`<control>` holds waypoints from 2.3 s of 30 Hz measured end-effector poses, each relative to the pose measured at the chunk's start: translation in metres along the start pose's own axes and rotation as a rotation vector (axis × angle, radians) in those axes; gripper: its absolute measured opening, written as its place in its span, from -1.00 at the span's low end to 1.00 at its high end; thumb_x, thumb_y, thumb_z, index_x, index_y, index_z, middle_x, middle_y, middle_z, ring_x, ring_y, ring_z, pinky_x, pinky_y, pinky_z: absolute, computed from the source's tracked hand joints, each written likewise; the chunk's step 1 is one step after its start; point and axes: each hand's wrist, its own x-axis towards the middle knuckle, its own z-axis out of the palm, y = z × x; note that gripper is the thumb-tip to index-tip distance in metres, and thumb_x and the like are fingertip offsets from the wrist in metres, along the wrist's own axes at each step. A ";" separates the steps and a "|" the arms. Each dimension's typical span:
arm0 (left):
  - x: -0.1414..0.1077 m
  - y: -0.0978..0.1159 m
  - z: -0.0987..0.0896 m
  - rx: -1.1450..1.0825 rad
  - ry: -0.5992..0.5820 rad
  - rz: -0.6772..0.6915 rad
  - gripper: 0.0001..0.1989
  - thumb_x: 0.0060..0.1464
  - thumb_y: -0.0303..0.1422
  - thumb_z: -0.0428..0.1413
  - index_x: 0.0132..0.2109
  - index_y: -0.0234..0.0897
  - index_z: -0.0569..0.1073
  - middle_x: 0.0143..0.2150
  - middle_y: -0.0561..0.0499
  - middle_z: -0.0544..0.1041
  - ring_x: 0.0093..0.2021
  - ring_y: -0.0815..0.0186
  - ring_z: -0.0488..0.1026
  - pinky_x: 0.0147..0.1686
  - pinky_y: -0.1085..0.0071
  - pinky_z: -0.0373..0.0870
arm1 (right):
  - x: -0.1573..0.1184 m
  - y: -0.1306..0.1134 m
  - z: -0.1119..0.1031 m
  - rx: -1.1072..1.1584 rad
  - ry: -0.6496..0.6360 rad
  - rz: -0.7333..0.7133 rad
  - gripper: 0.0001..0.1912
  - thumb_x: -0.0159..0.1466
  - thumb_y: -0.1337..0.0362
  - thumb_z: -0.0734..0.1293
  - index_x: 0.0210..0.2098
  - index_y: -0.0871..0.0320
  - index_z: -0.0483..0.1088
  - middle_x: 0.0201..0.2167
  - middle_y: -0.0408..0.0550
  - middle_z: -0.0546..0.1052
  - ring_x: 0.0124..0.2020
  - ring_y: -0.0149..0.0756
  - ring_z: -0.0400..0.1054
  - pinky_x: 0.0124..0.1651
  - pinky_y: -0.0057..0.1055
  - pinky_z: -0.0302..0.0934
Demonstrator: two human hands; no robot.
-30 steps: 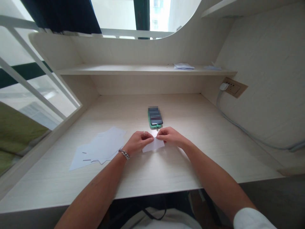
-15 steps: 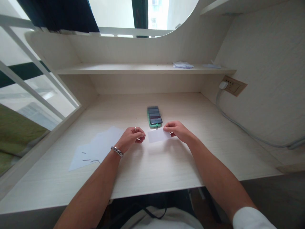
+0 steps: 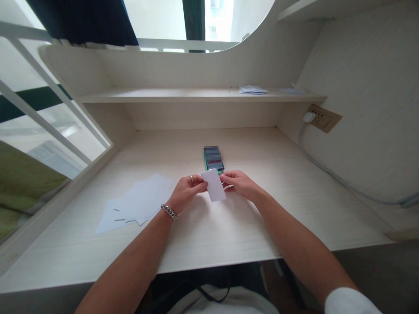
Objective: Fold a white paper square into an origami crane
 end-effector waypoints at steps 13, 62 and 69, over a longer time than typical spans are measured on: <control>0.001 -0.001 -0.002 0.257 0.053 -0.062 -0.68 -0.08 -0.13 0.23 -0.37 -0.35 0.55 -0.46 0.02 0.53 -0.50 0.38 0.36 -0.51 0.47 0.22 | 0.001 -0.001 0.010 -0.020 0.069 -0.094 -0.69 -0.02 0.19 0.53 -0.34 0.24 0.52 -0.55 -0.09 0.53 -0.49 -0.38 0.42 -0.35 -0.39 0.34; -0.005 0.008 -0.003 0.141 0.084 -0.060 -0.64 -0.19 -0.20 0.35 -0.25 -0.36 0.61 -0.38 -0.07 0.63 -0.47 0.33 0.47 -0.51 0.47 0.33 | -0.003 -0.003 0.018 0.045 0.021 -0.058 -0.64 -0.05 0.20 0.54 -0.27 0.22 0.58 -0.54 -0.09 0.55 -0.51 -0.40 0.43 -0.37 -0.44 0.34; -0.006 0.011 -0.003 0.121 0.113 -0.066 -0.64 -0.19 -0.21 0.35 -0.23 -0.36 0.63 -0.37 -0.08 0.63 -0.47 0.32 0.47 -0.52 0.47 0.32 | -0.005 -0.004 0.019 0.086 0.013 -0.074 -0.65 -0.05 0.19 0.53 -0.27 0.22 0.59 -0.53 -0.06 0.57 -0.48 -0.38 0.45 -0.31 -0.39 0.35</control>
